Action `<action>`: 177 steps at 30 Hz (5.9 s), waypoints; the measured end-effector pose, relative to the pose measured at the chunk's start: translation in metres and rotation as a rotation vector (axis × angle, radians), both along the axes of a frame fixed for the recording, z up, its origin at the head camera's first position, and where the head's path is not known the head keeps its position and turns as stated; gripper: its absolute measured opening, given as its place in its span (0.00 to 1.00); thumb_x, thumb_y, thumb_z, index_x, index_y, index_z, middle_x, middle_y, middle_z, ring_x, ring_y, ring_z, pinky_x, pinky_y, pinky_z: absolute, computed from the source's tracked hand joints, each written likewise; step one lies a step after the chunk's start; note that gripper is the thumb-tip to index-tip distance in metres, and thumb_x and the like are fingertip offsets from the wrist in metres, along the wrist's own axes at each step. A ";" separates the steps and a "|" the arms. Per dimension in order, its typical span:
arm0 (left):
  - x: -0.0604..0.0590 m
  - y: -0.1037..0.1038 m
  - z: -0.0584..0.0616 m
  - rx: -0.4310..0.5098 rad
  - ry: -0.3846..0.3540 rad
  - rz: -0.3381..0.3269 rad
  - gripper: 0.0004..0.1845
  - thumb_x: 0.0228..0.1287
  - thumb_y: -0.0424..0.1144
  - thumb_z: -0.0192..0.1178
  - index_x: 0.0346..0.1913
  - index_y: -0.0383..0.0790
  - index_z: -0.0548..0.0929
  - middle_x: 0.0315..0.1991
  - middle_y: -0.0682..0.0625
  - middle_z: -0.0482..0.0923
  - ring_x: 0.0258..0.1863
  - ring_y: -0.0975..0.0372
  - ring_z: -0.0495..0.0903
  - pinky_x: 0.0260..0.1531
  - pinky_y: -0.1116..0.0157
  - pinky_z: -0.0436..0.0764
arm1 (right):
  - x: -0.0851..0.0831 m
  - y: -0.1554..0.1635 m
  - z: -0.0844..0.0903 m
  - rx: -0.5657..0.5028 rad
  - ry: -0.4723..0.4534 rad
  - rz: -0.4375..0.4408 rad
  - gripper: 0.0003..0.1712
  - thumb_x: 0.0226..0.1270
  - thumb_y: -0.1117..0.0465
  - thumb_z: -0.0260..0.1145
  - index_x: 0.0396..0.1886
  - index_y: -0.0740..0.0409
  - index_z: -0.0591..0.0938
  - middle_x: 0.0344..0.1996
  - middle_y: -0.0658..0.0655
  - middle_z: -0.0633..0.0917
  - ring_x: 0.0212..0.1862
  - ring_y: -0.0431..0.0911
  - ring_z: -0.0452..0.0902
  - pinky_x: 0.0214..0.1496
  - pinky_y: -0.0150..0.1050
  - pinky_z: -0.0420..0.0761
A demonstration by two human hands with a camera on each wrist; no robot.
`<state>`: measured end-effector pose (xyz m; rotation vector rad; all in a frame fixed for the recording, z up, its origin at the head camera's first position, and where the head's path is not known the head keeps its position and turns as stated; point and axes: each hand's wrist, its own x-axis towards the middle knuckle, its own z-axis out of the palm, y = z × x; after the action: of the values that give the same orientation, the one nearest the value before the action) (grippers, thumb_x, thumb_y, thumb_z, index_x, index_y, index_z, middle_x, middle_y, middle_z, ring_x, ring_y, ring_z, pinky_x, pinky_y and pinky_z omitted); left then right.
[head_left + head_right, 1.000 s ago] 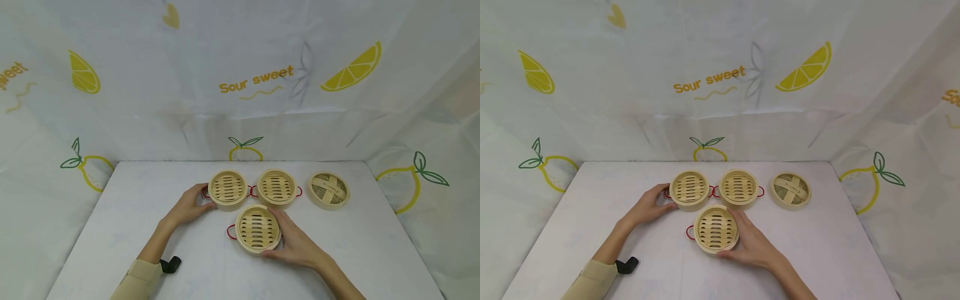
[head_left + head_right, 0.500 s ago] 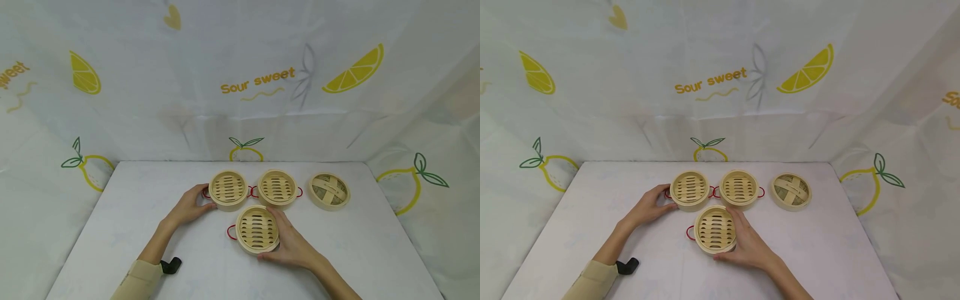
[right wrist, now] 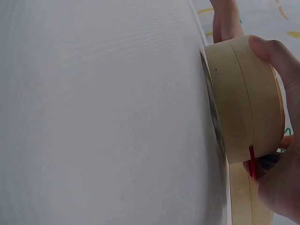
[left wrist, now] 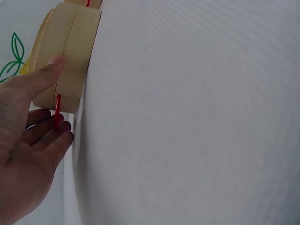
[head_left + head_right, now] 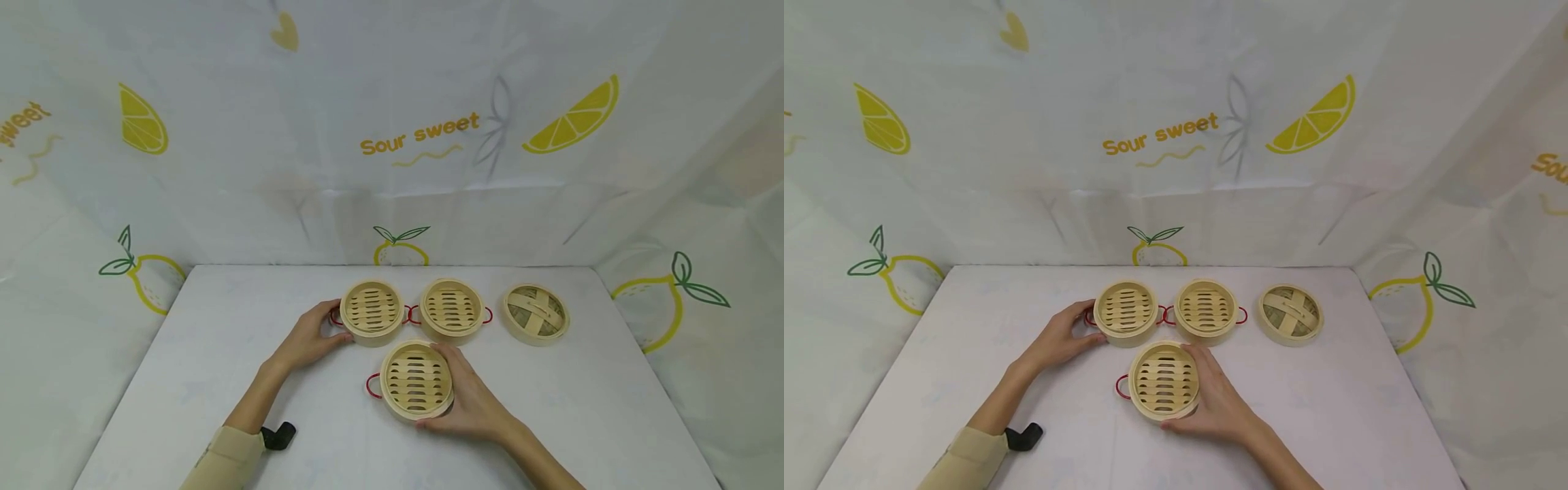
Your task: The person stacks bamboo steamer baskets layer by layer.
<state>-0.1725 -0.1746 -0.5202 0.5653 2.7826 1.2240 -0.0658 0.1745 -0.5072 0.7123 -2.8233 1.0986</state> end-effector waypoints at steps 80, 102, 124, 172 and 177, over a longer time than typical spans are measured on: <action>-0.004 -0.006 -0.008 0.137 -0.059 -0.051 0.40 0.68 0.33 0.76 0.79 0.28 0.69 0.74 0.34 0.76 0.75 0.43 0.77 0.70 0.58 0.86 | -0.031 -0.031 0.042 -0.187 0.021 -0.035 0.74 0.35 0.43 0.94 0.82 0.54 0.64 0.76 0.55 0.73 0.79 0.54 0.70 0.83 0.64 0.74; -0.004 -0.005 -0.009 0.143 -0.071 -0.042 0.38 0.69 0.30 0.74 0.78 0.27 0.70 0.71 0.33 0.77 0.72 0.44 0.78 0.70 0.61 0.86 | -0.047 -0.038 0.043 -0.194 -0.003 -0.049 0.73 0.38 0.42 0.94 0.83 0.53 0.64 0.77 0.56 0.73 0.79 0.57 0.70 0.82 0.65 0.75; -0.005 -0.004 -0.008 0.129 -0.053 -0.048 0.38 0.69 0.31 0.74 0.78 0.27 0.70 0.70 0.34 0.78 0.71 0.46 0.79 0.69 0.62 0.87 | -0.065 -0.048 0.039 -0.159 -0.032 -0.047 0.74 0.39 0.40 0.93 0.83 0.55 0.63 0.76 0.60 0.73 0.78 0.57 0.70 0.82 0.63 0.76; -0.003 -0.004 -0.008 0.107 -0.053 -0.042 0.38 0.69 0.30 0.73 0.78 0.29 0.70 0.75 0.33 0.75 0.77 0.42 0.75 0.70 0.55 0.86 | -0.089 -0.071 0.032 -0.112 -0.047 -0.040 0.76 0.40 0.38 0.92 0.85 0.54 0.60 0.80 0.59 0.69 0.82 0.56 0.67 0.86 0.60 0.72; -0.003 -0.005 -0.007 0.113 -0.056 -0.050 0.38 0.69 0.31 0.73 0.78 0.29 0.70 0.74 0.33 0.75 0.77 0.42 0.75 0.71 0.55 0.85 | -0.092 -0.072 0.030 -0.105 -0.037 -0.037 0.76 0.40 0.37 0.92 0.85 0.54 0.60 0.80 0.59 0.69 0.82 0.55 0.67 0.87 0.59 0.72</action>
<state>-0.1755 -0.1794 -0.5275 0.5949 2.6502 1.3719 -0.1582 0.1020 -0.4771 0.6363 -2.7713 1.2560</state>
